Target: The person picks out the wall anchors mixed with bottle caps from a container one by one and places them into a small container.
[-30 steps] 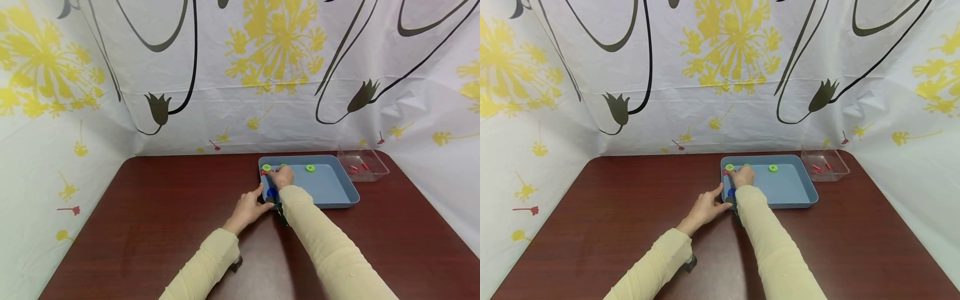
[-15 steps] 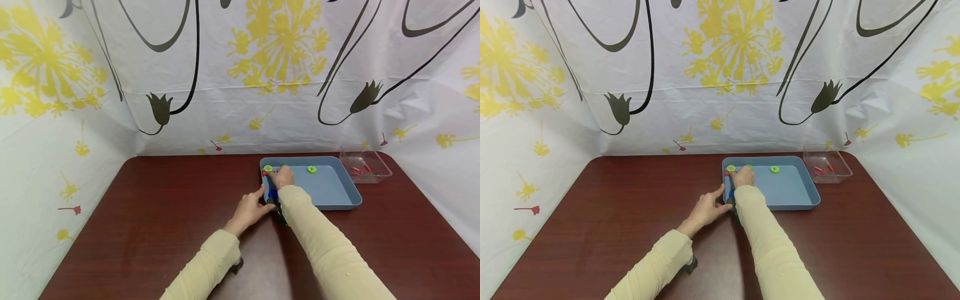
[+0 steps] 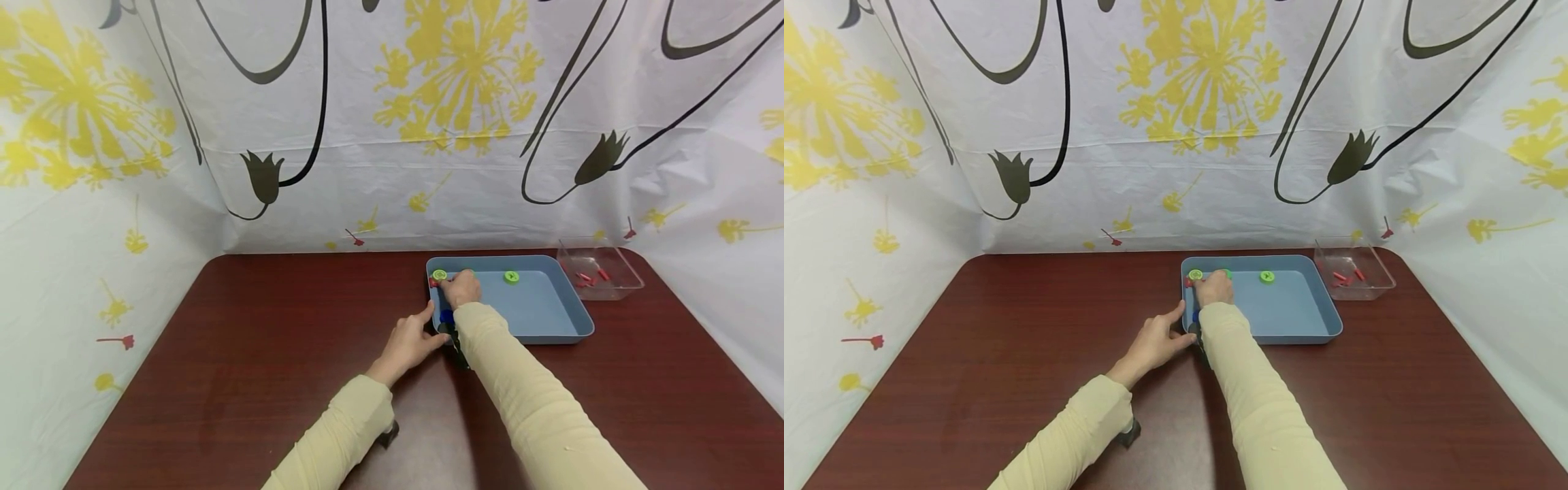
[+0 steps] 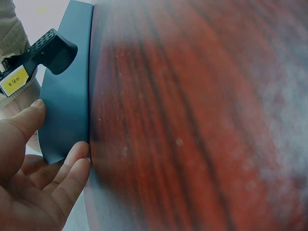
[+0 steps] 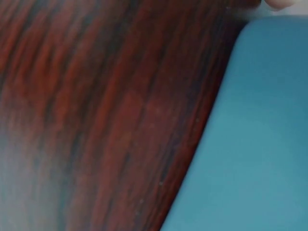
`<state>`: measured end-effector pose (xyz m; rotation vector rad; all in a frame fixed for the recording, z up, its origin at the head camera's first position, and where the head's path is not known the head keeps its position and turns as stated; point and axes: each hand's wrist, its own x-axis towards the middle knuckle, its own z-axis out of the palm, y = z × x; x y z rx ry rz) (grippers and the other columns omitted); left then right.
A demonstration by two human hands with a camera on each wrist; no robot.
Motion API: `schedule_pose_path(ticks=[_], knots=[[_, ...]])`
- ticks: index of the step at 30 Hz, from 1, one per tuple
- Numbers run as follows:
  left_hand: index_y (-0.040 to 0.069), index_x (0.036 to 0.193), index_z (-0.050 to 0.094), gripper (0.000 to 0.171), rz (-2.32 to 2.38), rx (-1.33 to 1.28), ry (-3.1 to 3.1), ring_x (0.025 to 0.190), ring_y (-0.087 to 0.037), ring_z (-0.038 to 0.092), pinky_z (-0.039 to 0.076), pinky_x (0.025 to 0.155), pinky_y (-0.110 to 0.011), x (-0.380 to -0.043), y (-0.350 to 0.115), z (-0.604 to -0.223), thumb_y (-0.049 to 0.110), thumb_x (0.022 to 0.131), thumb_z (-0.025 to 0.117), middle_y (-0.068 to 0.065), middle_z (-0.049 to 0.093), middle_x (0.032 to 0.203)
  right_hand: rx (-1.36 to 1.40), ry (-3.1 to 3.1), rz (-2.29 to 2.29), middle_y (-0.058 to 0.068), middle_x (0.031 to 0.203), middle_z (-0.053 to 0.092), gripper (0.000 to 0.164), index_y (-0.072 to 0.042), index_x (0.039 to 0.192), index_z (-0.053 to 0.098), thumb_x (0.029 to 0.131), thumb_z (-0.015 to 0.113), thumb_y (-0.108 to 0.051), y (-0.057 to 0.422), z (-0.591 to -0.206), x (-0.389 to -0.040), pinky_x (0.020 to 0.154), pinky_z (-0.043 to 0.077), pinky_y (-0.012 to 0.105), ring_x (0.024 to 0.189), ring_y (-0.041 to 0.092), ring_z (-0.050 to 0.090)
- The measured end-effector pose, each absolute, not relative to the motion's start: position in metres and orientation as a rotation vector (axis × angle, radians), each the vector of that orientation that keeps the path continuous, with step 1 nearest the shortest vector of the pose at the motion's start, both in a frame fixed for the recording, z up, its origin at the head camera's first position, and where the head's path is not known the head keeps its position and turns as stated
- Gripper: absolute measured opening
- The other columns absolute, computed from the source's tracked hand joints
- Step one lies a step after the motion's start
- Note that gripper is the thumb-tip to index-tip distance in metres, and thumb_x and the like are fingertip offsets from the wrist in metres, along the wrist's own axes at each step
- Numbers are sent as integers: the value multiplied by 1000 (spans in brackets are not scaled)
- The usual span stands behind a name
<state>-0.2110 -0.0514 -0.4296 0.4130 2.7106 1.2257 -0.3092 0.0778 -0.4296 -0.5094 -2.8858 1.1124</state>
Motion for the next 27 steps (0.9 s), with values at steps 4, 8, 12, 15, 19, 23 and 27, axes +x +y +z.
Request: schedule_pose_path(ticks=[4, 8, 12, 15, 19, 23, 27], knots=[[11, 147, 31, 74, 1228, 411, 2715, 64, -3, 64, 47, 62, -22, -211, -52, -429, 34, 87, 68, -2, 71, 77, -515, -2886, 1118, 17, 94, 69, 28, -2, 88, 67, 87, 66, -30, 77, -429, -309, 72, 48, 40, 83, 29, 62], [11, 147, 31, 74, 1235, 414, 2708, 65, -4, 65, 48, 64, -23, -210, -53, -430, 35, 87, 68, -2, 71, 77, -518, -2887, 1126, 16, 96, 68, 28, -2, 92, 67, 88, 65, -29, 77, -428, -309, 72, 48, 40, 84, 29, 62], [12, 148, 30, 74, 1234, 414, 2692, 67, -5, 65, 49, 65, -25, -210, -52, -429, 35, 87, 67, -3, 72, 81, -509, -2896, 1114, 17, 92, 68, 27, -2, 91, 68, 88, 64, -28, 77, -428, -307, 66, 47, 37, 77, 27, 61], [13, 148, 30, 74, 1236, 416, 2686, 68, -4, 65, 50, 67, -26, -211, -51, -430, 35, 87, 67, -3, 71, 83, -504, -2896, 1100, 17, 90, 68, 27, -1, 89, 68, 89, 64, -28, 78, -427, -306, 64, 46, 37, 74, 26, 59], [12, 148, 31, 74, 1242, 415, 2684, 66, -3, 64, 49, 68, -26, -211, -51, -432, 34, 87, 67, -1, 71, 80, -507, -2900, 1095, 16, 89, 68, 26, -2, 89, 68, 89, 64, -28, 78, -427, -306, 65, 45, 36, 73, 24, 57], [12, 148, 31, 74, 1237, 415, 2692, 65, -3, 64, 49, 68, -26, -211, -52, -432, 34, 87, 67, -1, 70, 77, -500, -2903, 1088, 11, 76, 63, 25, -4, 81, 66, 88, 64, -28, 78, -427, -307, 60, 41, 34, 67, 22, 53], [13, 148, 31, 74, 1226, 412, 2702, 66, -3, 64, 49, 68, -26, -212, -53, -431, 36, 87, 67, -1, 71, 78, -493, -2906, 1087, 5, 64, 53, 27, -5, 73, 61, 89, 63, -28, 77, -427, -308, 56, 36, 32, 62, 20, 47]])
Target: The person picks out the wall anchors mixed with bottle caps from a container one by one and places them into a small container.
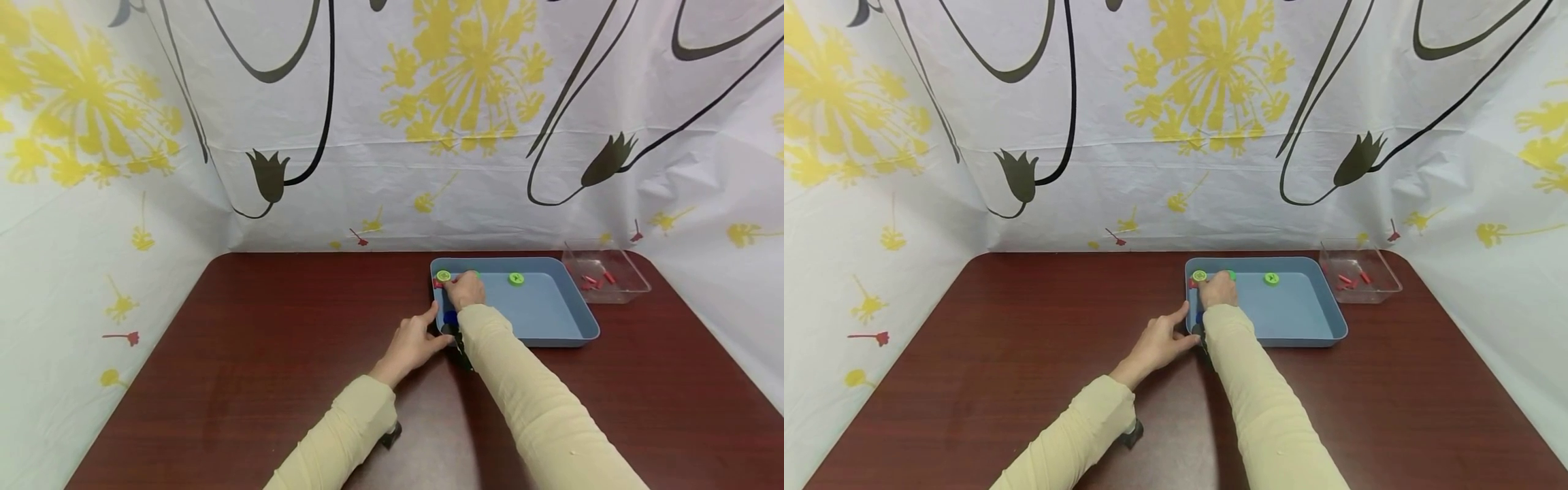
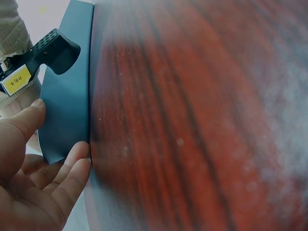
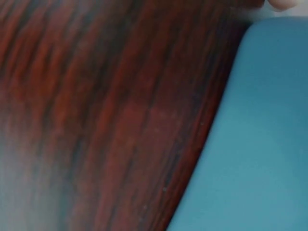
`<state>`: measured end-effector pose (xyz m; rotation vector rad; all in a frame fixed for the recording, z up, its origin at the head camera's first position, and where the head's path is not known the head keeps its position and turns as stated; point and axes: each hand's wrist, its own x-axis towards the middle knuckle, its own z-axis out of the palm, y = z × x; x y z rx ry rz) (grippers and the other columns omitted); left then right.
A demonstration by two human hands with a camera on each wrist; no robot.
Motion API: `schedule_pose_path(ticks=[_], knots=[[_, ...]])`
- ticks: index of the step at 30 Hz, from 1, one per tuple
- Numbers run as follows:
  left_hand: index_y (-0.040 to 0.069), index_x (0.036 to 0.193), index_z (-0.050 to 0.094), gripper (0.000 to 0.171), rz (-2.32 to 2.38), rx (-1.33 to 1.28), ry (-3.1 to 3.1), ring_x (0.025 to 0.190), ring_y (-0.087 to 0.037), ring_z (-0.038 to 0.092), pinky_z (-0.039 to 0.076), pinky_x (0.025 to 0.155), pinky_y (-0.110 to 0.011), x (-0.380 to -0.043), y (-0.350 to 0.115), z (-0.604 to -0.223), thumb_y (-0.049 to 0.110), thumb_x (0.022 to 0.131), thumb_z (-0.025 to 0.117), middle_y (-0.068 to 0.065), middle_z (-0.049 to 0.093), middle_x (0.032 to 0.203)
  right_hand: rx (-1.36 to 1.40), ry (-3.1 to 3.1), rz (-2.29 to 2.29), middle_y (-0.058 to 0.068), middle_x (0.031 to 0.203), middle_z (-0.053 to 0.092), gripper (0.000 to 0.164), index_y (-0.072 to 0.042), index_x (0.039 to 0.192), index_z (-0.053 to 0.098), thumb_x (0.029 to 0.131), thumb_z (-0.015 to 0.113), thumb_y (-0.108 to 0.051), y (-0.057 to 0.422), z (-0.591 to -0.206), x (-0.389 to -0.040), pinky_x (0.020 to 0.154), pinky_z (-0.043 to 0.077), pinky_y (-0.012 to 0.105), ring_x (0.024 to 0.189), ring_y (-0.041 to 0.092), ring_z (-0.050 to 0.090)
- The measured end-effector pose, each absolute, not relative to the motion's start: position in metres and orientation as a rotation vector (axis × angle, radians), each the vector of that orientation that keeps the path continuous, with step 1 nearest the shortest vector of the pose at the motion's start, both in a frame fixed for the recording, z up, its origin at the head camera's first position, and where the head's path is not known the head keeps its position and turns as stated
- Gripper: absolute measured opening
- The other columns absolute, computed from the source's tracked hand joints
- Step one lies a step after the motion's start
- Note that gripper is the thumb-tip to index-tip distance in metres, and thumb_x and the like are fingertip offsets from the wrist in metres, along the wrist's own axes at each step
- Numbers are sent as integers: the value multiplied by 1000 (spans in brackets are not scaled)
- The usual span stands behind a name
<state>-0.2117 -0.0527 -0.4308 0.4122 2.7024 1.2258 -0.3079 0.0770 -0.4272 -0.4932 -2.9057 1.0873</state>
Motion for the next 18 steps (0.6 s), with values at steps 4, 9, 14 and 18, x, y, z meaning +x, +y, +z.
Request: schedule_pose_path(ticks=[4, 9, 14, 18], knots=[[13, 148, 31, 74, 1216, 417, 2709, 64, -4, 64, 49, 66, -26, -212, -52, -430, 37, 87, 67, -1, 70, 75, -498, -2903, 1111, 11, 78, 62, 24, -3, 86, 65, 90, 62, -27, 78, -425, -307, 61, 42, 34, 69, 23, 53], [12, 147, 31, 75, 1210, 428, 2722, 67, -5, 65, 51, 70, -27, -212, -52, -430, 38, 87, 66, -2, 71, 78, -508, -2885, 1175, 18, 105, 65, 29, -1, 105, 65, 91, 61, -27, 80, -426, -306, 76, 48, 40, 89, 28, 60], [11, 147, 30, 75, 1209, 432, 2727, 69, -6, 66, 51, 72, -29, -211, -52, -430, 38, 87, 66, -3, 72, 82, -510, -2848, 1259, 19, 109, 63, 29, -1, 108, 63, 92, 60, -24, 83, -428, -306, 80, 47, 42, 94, 30, 59], [11, 147, 31, 75, 1209, 427, 2730, 69, -6, 66, 51, 69, -28, -210, -52, -430, 38, 87, 66, -4, 72, 82, -513, -2810, 1311, 19, 110, 63, 26, 0, 107, 64, 91, 61, -21, 86, -428, -303, 80, 47, 41, 94, 29, 59]])
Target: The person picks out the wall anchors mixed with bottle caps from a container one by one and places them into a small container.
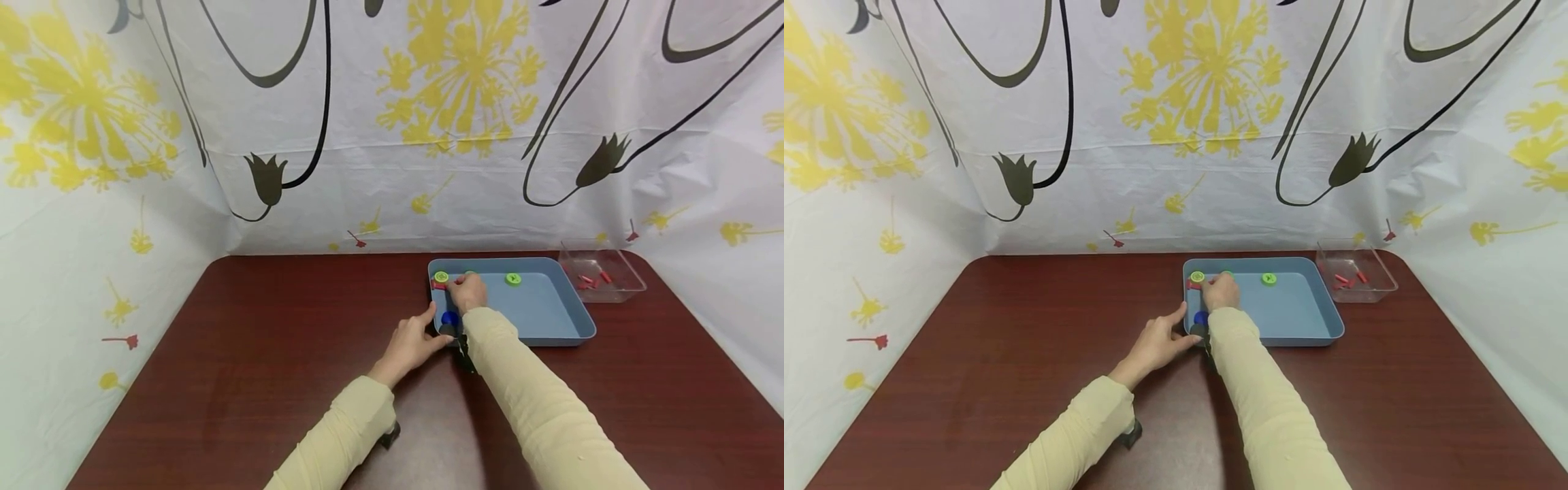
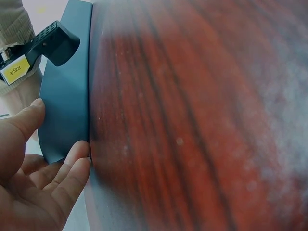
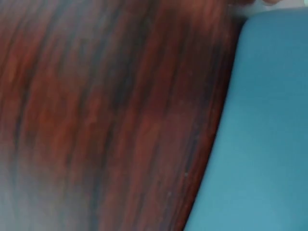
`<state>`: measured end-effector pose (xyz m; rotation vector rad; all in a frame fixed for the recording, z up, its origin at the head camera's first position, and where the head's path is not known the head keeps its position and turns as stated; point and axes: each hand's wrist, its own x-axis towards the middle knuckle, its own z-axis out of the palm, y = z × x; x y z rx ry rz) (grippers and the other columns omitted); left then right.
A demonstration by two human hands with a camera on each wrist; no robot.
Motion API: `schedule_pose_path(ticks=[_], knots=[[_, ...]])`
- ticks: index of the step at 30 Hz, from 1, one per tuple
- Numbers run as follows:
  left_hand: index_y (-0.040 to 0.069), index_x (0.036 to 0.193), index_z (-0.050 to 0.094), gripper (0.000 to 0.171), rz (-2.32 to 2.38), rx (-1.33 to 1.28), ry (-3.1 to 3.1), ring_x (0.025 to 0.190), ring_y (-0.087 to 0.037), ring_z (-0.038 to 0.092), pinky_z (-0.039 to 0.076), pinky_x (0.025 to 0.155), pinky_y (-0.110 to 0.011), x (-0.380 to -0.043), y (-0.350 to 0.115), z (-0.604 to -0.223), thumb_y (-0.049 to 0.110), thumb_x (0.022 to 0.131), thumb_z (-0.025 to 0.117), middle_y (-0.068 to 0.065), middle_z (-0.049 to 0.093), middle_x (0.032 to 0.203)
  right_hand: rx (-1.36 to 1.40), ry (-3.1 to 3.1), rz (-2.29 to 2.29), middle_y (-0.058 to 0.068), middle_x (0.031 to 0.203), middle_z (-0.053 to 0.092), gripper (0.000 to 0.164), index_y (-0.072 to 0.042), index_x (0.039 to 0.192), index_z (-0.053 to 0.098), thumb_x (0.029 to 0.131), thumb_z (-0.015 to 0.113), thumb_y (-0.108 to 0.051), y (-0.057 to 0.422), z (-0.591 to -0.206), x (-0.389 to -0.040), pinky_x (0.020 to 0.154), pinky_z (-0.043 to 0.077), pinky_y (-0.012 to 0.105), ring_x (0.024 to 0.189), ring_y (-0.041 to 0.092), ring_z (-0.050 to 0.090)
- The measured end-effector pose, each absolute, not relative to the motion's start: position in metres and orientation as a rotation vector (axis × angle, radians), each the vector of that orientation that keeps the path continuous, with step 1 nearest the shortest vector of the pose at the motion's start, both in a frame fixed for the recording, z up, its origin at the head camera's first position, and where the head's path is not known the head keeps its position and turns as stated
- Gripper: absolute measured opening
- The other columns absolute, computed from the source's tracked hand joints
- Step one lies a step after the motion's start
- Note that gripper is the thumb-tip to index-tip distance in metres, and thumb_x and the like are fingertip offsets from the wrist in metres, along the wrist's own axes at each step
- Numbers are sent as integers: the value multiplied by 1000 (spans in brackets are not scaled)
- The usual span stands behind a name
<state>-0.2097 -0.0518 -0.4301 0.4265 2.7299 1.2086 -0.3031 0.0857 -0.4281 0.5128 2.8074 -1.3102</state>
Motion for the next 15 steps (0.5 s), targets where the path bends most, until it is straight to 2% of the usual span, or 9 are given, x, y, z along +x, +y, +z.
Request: schedule_pose_path(ticks=[7, 15], knots=[[11, 147, 31, 75, 1206, 403, 2733, 65, -4, 64, 49, 65, -25, -209, -50, -430, 38, 87, 67, -2, 71, 77, 545, 2774, -1408, 17, 107, 63, 23, 0, 103, 66, 90, 63, -19, 90, -429, -300, 78, 47, 39, 90, 27, 58], [11, 147, 32, 75, 1216, 399, 2738, 58, -3, 61, 45, 57, -22, -209, -50, -430, 37, 86, 68, 0, 68, 68, 493, 2778, -1501, 16, 93, 66, 20, 1, 98, 69, 88, 65, -16, 93, -428, -298, 59, 44, 28, 70, 19, 56]])
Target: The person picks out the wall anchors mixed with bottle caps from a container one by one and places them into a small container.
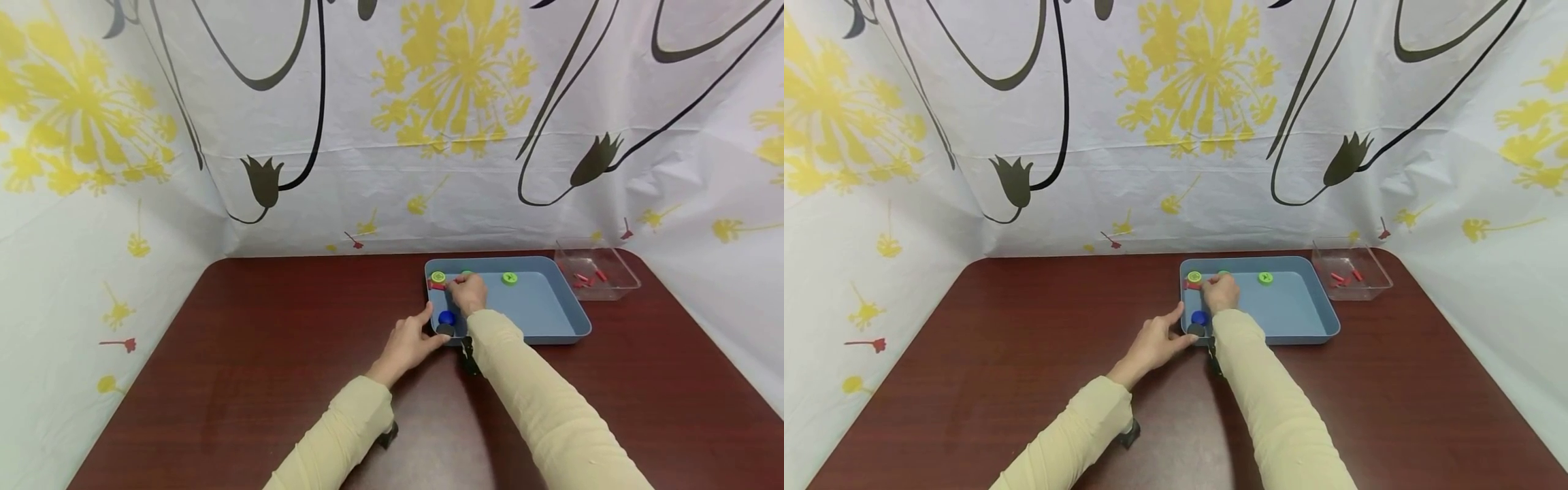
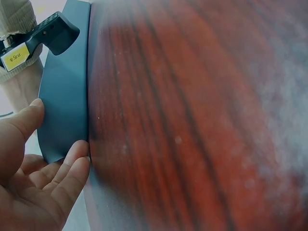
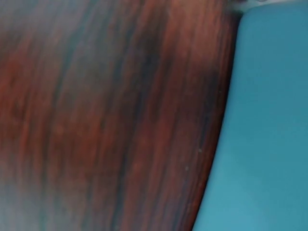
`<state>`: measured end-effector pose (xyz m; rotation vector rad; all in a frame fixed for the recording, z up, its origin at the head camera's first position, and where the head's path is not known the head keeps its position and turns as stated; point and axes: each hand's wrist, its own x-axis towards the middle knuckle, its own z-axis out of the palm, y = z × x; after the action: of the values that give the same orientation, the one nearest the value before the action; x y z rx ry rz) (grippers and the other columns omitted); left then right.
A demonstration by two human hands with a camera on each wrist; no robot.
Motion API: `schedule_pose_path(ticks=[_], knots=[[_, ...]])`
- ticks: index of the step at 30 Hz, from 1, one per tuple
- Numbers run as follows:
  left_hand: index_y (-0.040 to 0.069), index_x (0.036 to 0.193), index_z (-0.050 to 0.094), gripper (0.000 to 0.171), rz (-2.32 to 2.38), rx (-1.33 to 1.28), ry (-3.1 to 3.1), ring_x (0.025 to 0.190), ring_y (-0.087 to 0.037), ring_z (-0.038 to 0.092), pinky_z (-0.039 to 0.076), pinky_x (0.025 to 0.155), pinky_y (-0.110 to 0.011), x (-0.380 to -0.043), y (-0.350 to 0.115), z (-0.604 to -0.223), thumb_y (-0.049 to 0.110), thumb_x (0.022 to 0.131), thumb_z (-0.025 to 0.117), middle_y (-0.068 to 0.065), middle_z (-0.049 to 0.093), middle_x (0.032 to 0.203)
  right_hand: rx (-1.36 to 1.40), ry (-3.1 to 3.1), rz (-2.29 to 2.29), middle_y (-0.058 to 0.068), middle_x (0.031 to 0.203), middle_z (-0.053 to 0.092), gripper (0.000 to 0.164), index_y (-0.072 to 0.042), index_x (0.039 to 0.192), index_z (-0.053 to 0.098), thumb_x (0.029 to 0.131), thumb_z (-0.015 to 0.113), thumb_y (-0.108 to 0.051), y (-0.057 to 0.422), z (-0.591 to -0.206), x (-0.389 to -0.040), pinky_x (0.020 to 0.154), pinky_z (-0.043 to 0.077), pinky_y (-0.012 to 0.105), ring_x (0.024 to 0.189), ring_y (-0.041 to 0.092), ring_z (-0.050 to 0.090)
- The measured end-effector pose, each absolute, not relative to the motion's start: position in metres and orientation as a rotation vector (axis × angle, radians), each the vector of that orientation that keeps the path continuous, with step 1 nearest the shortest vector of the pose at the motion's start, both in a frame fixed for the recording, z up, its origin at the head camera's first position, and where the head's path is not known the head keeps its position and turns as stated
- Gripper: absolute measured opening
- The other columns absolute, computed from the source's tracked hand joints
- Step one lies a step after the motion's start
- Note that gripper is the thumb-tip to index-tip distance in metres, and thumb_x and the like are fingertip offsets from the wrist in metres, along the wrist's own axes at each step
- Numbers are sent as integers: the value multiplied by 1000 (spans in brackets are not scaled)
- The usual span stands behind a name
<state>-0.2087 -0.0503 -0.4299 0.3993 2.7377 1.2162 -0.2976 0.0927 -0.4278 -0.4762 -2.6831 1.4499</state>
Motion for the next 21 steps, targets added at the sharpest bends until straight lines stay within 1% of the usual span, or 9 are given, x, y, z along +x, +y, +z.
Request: schedule_pose_path(ticks=[3, 6, 10, 12, 15, 18, 20, 21], knots=[[10, 147, 32, 75, 1223, 403, 2731, 59, -4, 62, 45, 57, -23, -208, -50, -430, 37, 86, 67, -1, 69, 69, -466, -2663, 1502, 18, 99, 66, 23, 2, 105, 67, 89, 63, -15, 95, -427, -297, 59, 44, 27, 71, 17, 56], [10, 147, 32, 75, 1211, 402, 2739, 60, -4, 62, 46, 59, -23, -209, -50, -431, 37, 86, 68, -1, 69, 70, -458, -2639, 1538, 20, 101, 66, 26, 4, 110, 66, 90, 61, -13, 99, -428, -297, 58, 45, 26, 67, 14, 55], [11, 147, 32, 76, 1187, 389, 2748, 59, -3, 60, 45, 59, -23, -210, -49, -432, 39, 86, 67, 0, 68, 69, -453, -2602, 1575, 17, 93, 66, 26, 4, 110, 65, 91, 59, -13, 108, -430, -299, 54, 42, 24, 57, 8, 50], [11, 147, 32, 76, 1179, 384, 2753, 59, -3, 60, 45, 59, -23, -210, -49, -432, 39, 86, 68, 0, 68, 70, -453, -2579, 1605, 18, 93, 66, 27, 5, 111, 63, 92, 59, -12, 114, -431, -300, 52, 42, 23, 55, 7, 49], [11, 147, 33, 76, 1175, 382, 2759, 61, -4, 61, 46, 61, -24, -209, -49, -431, 39, 86, 68, -2, 69, 74, -479, -2550, 1633, 21, 101, 66, 29, 5, 114, 61, 92, 58, -13, 121, -430, -299, 53, 42, 23, 60, 11, 53], [11, 147, 33, 75, 1178, 379, 2755, 63, -5, 62, 47, 63, -24, -208, -49, -429, 38, 86, 68, -4, 70, 79, -502, -2510, 1658, 24, 113, 63, 33, 6, 120, 57, 93, 57, -13, 129, -427, -298, 56, 42, 21, 73, 20, 61], [11, 147, 33, 75, 1176, 371, 2753, 65, -5, 63, 47, 64, -25, -208, -49, -428, 38, 86, 68, -5, 71, 82, -507, -2481, 1664, 25, 116, 62, 35, 6, 122, 56, 93, 57, -14, 134, -423, -298, 57, 43, 20, 81, 23, 62], [11, 147, 33, 75, 1176, 369, 2751, 65, -5, 63, 48, 64, -25, -207, -48, -428, 38, 86, 68, -6, 71, 83, -503, -2458, 1674, 25, 117, 62, 35, 6, 122, 55, 93, 57, -13, 137, -420, -298, 57, 43, 19, 82, 24, 63]])
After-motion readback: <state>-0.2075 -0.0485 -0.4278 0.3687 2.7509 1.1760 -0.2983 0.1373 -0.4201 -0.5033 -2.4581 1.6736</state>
